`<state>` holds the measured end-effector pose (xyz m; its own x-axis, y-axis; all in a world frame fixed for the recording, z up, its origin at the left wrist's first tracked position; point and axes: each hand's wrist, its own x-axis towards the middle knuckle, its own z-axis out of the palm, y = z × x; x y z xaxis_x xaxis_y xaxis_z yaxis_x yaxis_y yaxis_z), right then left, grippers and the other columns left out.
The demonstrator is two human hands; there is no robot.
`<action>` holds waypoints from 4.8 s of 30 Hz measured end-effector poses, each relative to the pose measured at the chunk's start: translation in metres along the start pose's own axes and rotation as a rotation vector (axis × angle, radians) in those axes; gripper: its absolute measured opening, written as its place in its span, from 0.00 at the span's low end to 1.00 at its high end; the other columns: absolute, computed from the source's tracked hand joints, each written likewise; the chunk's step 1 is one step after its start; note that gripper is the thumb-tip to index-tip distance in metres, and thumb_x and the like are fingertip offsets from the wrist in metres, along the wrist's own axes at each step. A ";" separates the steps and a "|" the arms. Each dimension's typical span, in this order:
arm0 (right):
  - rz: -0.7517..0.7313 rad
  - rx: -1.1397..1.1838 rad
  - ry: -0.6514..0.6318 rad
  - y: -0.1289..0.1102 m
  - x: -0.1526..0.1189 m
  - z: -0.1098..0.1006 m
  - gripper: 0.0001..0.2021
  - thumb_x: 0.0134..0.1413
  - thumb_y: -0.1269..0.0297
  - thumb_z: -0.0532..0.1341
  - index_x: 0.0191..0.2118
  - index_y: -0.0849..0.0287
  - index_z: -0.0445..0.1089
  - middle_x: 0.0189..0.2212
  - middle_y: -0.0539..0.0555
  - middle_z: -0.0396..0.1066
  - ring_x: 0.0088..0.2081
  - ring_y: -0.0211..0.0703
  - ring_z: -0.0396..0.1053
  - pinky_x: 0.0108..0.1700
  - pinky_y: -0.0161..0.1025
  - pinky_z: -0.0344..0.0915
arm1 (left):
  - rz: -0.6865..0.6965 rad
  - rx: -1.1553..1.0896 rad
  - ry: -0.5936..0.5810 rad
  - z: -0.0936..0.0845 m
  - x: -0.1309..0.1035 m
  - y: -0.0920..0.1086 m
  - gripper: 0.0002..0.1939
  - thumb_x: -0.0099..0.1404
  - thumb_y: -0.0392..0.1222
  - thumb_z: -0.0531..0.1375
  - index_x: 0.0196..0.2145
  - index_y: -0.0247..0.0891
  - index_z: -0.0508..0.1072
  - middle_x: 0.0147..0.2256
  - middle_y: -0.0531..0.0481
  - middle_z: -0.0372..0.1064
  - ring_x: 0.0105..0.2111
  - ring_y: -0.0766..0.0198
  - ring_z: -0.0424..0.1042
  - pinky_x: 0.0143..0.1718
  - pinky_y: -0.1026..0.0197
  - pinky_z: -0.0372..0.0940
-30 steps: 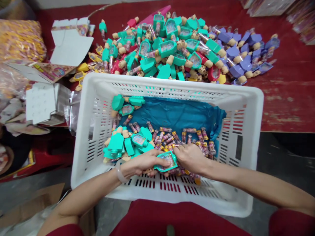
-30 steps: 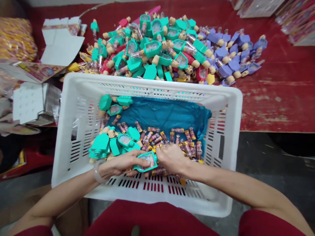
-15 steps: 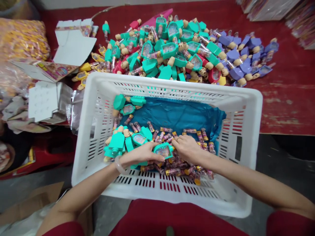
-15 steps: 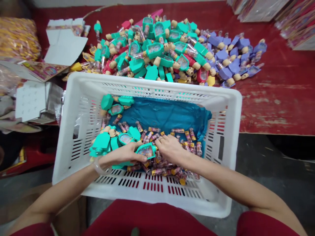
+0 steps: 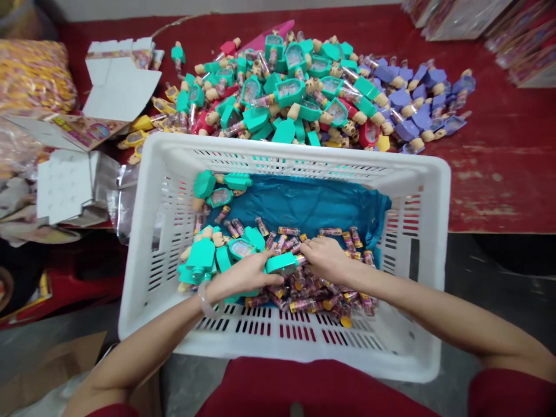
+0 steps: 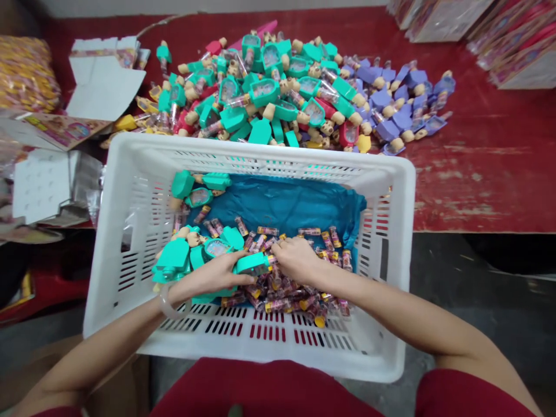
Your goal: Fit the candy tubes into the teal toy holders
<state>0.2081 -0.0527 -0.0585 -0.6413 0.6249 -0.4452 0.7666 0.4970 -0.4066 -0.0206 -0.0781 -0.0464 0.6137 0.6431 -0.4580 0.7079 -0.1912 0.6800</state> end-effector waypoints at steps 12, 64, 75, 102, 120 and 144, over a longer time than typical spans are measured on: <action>0.032 0.099 -0.244 0.007 -0.008 -0.015 0.14 0.47 0.55 0.65 0.25 0.62 0.71 0.21 0.54 0.69 0.23 0.37 0.64 0.25 0.35 0.50 | 0.082 0.486 0.089 -0.011 -0.005 -0.007 0.39 0.60 0.45 0.62 0.65 0.44 0.49 0.54 0.41 0.64 0.51 0.48 0.65 0.47 0.52 0.60; -0.177 -0.310 0.300 -0.006 -0.002 -0.008 0.07 0.50 0.72 0.55 0.29 0.62 0.70 0.23 0.57 0.71 0.26 0.43 0.64 0.29 0.40 0.45 | -0.204 -0.583 0.023 -0.011 -0.015 0.024 0.17 0.59 0.53 0.60 0.39 0.38 0.71 0.27 0.53 0.67 0.25 0.67 0.63 0.26 0.65 0.57; -0.107 -0.281 0.189 -0.010 -0.011 0.001 0.07 0.49 0.71 0.55 0.31 0.64 0.71 0.25 0.60 0.73 0.27 0.46 0.68 0.28 0.39 0.48 | -0.439 -1.121 -0.296 0.008 -0.005 0.009 0.20 0.57 0.57 0.62 0.29 0.37 0.63 0.16 0.60 0.50 0.12 0.75 0.46 0.13 0.67 0.38; -0.022 0.071 -0.144 0.020 -0.007 -0.040 0.14 0.46 0.53 0.64 0.23 0.59 0.70 0.18 0.52 0.67 0.21 0.35 0.63 0.25 0.35 0.51 | 0.148 0.157 0.303 -0.030 -0.007 -0.006 0.34 0.61 0.61 0.57 0.60 0.43 0.59 0.55 0.44 0.64 0.54 0.51 0.63 0.52 0.53 0.58; 0.194 -0.147 0.136 0.024 0.058 -0.006 0.11 0.59 0.63 0.55 0.41 0.64 0.69 0.44 0.66 0.70 0.44 0.51 0.69 0.42 0.39 0.61 | -0.344 -0.068 0.607 -0.015 0.024 -0.035 0.29 0.57 0.45 0.60 0.53 0.33 0.57 0.39 0.43 0.70 0.40 0.54 0.71 0.41 0.56 0.63; -0.124 -0.093 0.158 -0.006 -0.004 -0.019 0.04 0.51 0.68 0.57 0.34 0.59 0.67 0.30 0.53 0.72 0.30 0.41 0.66 0.28 0.37 0.44 | -0.052 -0.245 0.138 -0.028 -0.020 0.031 0.23 0.62 0.59 0.57 0.47 0.41 0.70 0.37 0.52 0.70 0.36 0.61 0.66 0.38 0.62 0.59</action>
<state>0.2071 -0.0464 -0.0388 -0.7235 0.6383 -0.2629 0.6864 0.6249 -0.3719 -0.0210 -0.0764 -0.0006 0.5133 0.7456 -0.4249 0.6212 0.0187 0.7834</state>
